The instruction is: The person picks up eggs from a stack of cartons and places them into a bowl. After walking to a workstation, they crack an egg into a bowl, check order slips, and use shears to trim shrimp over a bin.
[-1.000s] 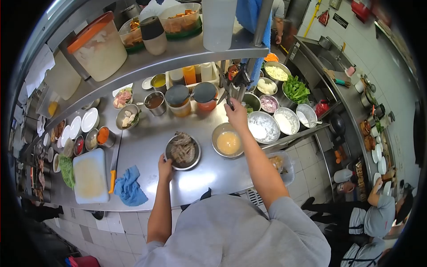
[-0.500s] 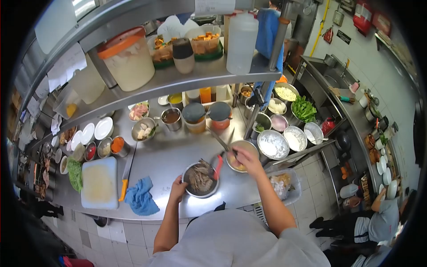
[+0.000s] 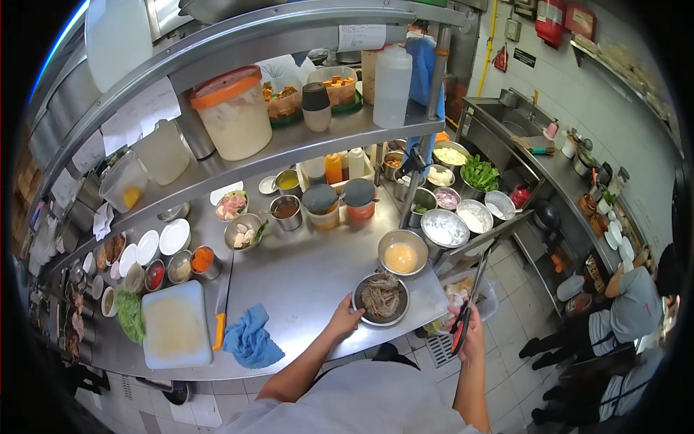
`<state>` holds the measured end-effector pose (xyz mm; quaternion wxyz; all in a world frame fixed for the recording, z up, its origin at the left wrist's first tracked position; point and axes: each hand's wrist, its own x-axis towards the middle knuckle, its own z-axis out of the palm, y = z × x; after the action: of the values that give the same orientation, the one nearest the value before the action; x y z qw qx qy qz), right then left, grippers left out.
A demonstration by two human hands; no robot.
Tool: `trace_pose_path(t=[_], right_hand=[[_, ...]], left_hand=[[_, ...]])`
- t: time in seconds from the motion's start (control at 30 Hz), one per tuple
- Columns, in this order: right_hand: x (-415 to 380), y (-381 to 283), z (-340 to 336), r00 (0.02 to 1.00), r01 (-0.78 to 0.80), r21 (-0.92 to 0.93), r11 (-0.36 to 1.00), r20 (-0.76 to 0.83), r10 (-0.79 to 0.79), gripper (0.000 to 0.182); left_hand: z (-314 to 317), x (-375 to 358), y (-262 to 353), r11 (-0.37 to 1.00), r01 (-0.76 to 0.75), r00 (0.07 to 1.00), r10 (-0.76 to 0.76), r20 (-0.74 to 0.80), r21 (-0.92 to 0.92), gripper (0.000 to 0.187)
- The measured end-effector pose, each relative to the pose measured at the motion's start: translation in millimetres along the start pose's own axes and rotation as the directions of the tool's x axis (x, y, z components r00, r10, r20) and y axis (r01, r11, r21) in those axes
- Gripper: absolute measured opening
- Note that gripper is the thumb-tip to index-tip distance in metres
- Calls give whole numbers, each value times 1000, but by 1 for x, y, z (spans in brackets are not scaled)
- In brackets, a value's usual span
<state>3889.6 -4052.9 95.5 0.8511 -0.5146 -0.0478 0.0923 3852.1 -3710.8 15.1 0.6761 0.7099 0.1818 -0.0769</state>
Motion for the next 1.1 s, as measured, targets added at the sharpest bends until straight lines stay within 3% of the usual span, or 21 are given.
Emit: trace_pose_path(t=[0.1, 0.2, 0.3, 0.4, 0.53, 0.67, 0.77, 0.9, 1.1], right_hand=[[-28, 12, -7, 999, -25, 154, 988, -33, 31, 74], [-54, 1, 14, 998, -39, 260, 965, -37, 51, 80], [-72, 8, 2, 998, -17, 153, 988, -64, 28, 92], [-85, 6, -4, 991, -29, 137, 990, -126, 46, 82], [-89, 7, -15, 997, 24, 128, 991, -76, -14, 72], [-85, 3, -26, 991, -37, 123, 992, -123, 52, 68], [-81, 0, -44, 992, -77, 117, 990, -95, 88, 60], [-78, -12, -71, 989, -121, 101, 988, -73, 128, 58], [-78, -27, -133, 979, -188, 88, 978, -65, 194, 59]], left_hand=[[8, 29, -66, 850, -332, 873, 441, -209, 409, 65], [9, 6, -21, 914, -244, 916, 327, -231, 324, 64], [3, 18, -23, 731, -341, 802, 554, -222, 591, 56], [-9, 22, -9, 644, -421, 700, 678, -223, 639, 48], [-16, 13, 29, 710, -363, 767, 595, -239, 604, 34], [6, 0, 67, 789, -274, 830, 483, -279, 549, 22], [31, 12, 68, 739, -342, 837, 521, -170, 580, 16], [67, 48, 69, 500, -277, 847, 531, -38, 820, 15], [72, 94, 48, 451, -164, 861, 500, -96, 877, 30]])
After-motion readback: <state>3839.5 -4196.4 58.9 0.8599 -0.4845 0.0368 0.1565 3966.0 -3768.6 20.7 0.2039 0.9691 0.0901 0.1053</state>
